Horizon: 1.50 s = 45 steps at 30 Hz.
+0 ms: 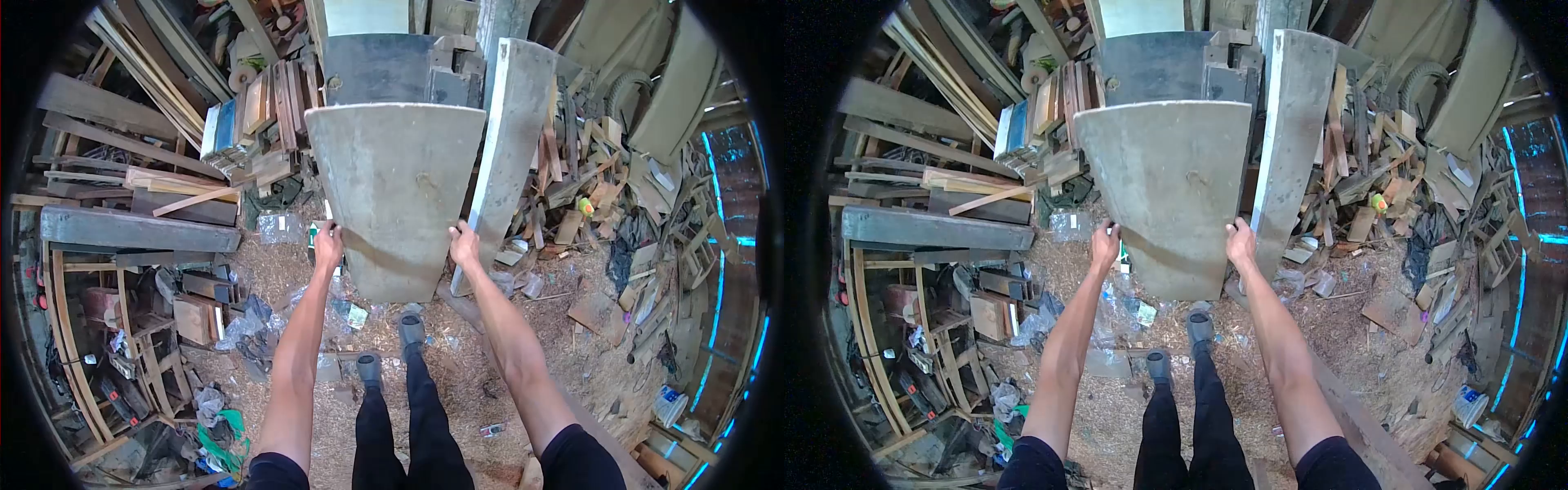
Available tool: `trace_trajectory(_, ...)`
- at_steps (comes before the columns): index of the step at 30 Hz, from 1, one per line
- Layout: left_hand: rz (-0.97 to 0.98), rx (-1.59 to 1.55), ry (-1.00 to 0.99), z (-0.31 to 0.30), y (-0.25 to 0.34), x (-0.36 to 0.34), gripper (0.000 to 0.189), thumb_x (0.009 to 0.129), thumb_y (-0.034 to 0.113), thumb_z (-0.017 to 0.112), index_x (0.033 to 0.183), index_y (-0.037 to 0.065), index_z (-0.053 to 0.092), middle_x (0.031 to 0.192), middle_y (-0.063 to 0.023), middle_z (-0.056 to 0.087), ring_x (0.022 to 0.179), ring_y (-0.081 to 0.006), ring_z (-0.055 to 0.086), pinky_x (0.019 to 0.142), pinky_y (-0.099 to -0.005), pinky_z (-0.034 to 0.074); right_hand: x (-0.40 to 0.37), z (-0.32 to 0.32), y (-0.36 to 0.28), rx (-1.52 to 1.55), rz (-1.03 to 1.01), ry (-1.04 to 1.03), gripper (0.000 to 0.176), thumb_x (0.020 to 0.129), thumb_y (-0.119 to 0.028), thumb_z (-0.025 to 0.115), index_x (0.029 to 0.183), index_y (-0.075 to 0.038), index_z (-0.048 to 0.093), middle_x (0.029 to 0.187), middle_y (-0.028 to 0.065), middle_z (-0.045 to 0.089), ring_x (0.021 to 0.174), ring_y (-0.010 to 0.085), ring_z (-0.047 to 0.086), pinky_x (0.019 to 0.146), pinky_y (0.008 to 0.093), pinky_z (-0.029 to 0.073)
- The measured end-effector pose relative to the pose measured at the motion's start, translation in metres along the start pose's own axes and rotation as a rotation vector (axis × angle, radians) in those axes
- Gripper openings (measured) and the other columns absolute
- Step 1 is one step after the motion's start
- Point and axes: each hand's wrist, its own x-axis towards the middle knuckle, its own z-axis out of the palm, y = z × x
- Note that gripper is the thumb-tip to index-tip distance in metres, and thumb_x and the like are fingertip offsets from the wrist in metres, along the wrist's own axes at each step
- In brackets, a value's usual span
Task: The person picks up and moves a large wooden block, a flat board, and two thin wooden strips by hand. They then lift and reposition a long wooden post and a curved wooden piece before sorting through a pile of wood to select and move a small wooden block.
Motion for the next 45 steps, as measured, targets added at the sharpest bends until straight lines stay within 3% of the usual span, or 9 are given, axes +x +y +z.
trace_trajectory(9, -0.146, -0.075, -0.102, 0.05, -0.035, 0.042, 0.042, 0.082, 0.022, 0.051, 0.119, 0.005, 0.045, 0.104, -0.0148, 0.058, 0.097, -0.0256, 0.055, 0.085, -0.0318, 0.041, 0.043, 0.053, 0.043, -0.041, -0.045, 0.071, 0.024, 0.083, -0.017, 0.052, 0.101, -0.001, 0.05, 0.094, 0.0212, 0.058, 0.092, 0.0362, 0.054, 0.079, 0.041, 0.041)
trace_trajectory(18, -0.239, -0.29, -0.302, 0.088, -0.081, 0.07, 0.062, 0.083, 0.014, 0.049, 0.136, 0.006, 0.018, 0.137, -0.0129, 0.029, 0.12, -0.025, 0.037, 0.097, -0.0312, 0.031, 0.045, 0.065, 0.026, 0.15, 0.086, -0.242, 0.064, 0.079, -0.006, 0.047, 0.135, -0.001, 0.015, 0.116, 0.0241, 0.048, 0.108, 0.0332, 0.048, 0.092, 0.0353, 0.036)
trace_trajectory(24, -0.134, -0.143, -0.199, 0.081, -0.072, 0.034, 0.058, 0.081, 0.014, 0.051, 0.132, 0.001, 0.025, 0.127, -0.0201, 0.041, 0.117, -0.0298, 0.042, 0.096, -0.0323, 0.034, 0.032, 0.061, 0.04, 0.018, -0.075, -0.159, 0.062, 0.079, -0.008, 0.045, 0.134, -0.002, 0.017, 0.119, 0.0264, 0.045, 0.108, 0.0359, 0.047, 0.091, 0.0354, 0.037)
trace_trajectory(30, -0.221, -0.122, -0.273, 0.049, -0.099, -0.187, 0.039, 0.085, 0.027, 0.044, 0.115, 0.002, 0.047, 0.114, -0.0226, 0.05, 0.107, -0.0353, 0.048, 0.09, -0.0406, 0.038, -0.121, 0.037, 0.079, -0.063, -0.267, -0.267, 0.05, 0.081, -0.017, 0.048, 0.126, -0.001, 0.035, 0.113, 0.0264, 0.049, 0.108, 0.0396, 0.045, 0.091, 0.0412, 0.037)
trace_trajectory(31, -0.181, -0.099, -0.269, 0.043, -0.115, -0.239, 0.036, 0.086, 0.025, 0.041, 0.113, 0.003, 0.049, 0.112, -0.024, 0.05, 0.106, -0.0377, 0.047, 0.091, -0.0421, 0.037, -0.15, 0.035, 0.106, -0.165, -0.023, -0.516, 0.049, 0.08, -0.021, 0.051, 0.123, -0.001, 0.039, 0.113, 0.0263, 0.049, 0.109, 0.039, 0.045, 0.091, 0.0427, 0.036)
trace_trajectory(32, -0.23, 0.3, -0.866, 0.024, -0.125, -0.273, 0.034, 0.084, 0.021, 0.043, 0.112, 0.003, 0.051, 0.112, -0.024, 0.05, 0.103, -0.0375, 0.049, 0.089, -0.0415, 0.039, -0.193, 0.016, 0.109, -0.267, -0.045, -0.578, 0.047, 0.077, -0.023, 0.054, 0.119, -0.003, 0.044, 0.112, 0.0252, 0.05, 0.106, 0.0381, 0.047, 0.09, 0.0422, 0.037)
trace_trajectory(35, -1.257, -0.832, -0.417, -0.017, -0.138, -0.438, 0.023, 0.084, 0.022, 0.046, 0.094, 0.004, 0.056, 0.099, -0.016, 0.058, 0.086, -0.0266, 0.059, 0.067, -0.0361, 0.048, -0.282, -0.015, 0.139, -0.454, 0.148, -0.833, 0.038, 0.077, -0.021, 0.048, 0.109, -0.002, 0.052, 0.114, 0.0235, 0.049, 0.102, 0.0387, 0.048, 0.09, 0.0406, 0.038)
trace_trajectory(39, -1.337, -0.801, -0.026, -0.126, -0.076, -0.54, 0.02, 0.084, 0.02, 0.047, 0.094, 0.005, 0.056, 0.085, -0.0114, 0.061, 0.073, -0.0251, 0.062, 0.053, -0.0299, 0.047, -0.323, -0.039, 0.1, -0.543, 0.048, -0.904, 0.034, 0.078, -0.021, 0.046, 0.105, -0.001, 0.053, 0.106, 0.0221, 0.052, 0.095, 0.0372, 0.051, 0.084, 0.041, 0.04)
trace_trajectory(45, -0.938, -0.532, 0.205, -0.154, -0.174, -0.62, 0.024, 0.079, 0.024, 0.048, 0.086, 0.005, 0.06, 0.077, -0.0112, 0.062, 0.069, -0.0207, 0.06, 0.058, -0.0324, 0.046, -0.349, -0.02, 0.01, -0.626, -0.352, -0.871, 0.031, 0.08, -0.021, 0.042, 0.099, 0.0, 0.055, 0.094, 0.02, 0.057, 0.085, 0.0351, 0.055, 0.075, 0.0416, 0.043)
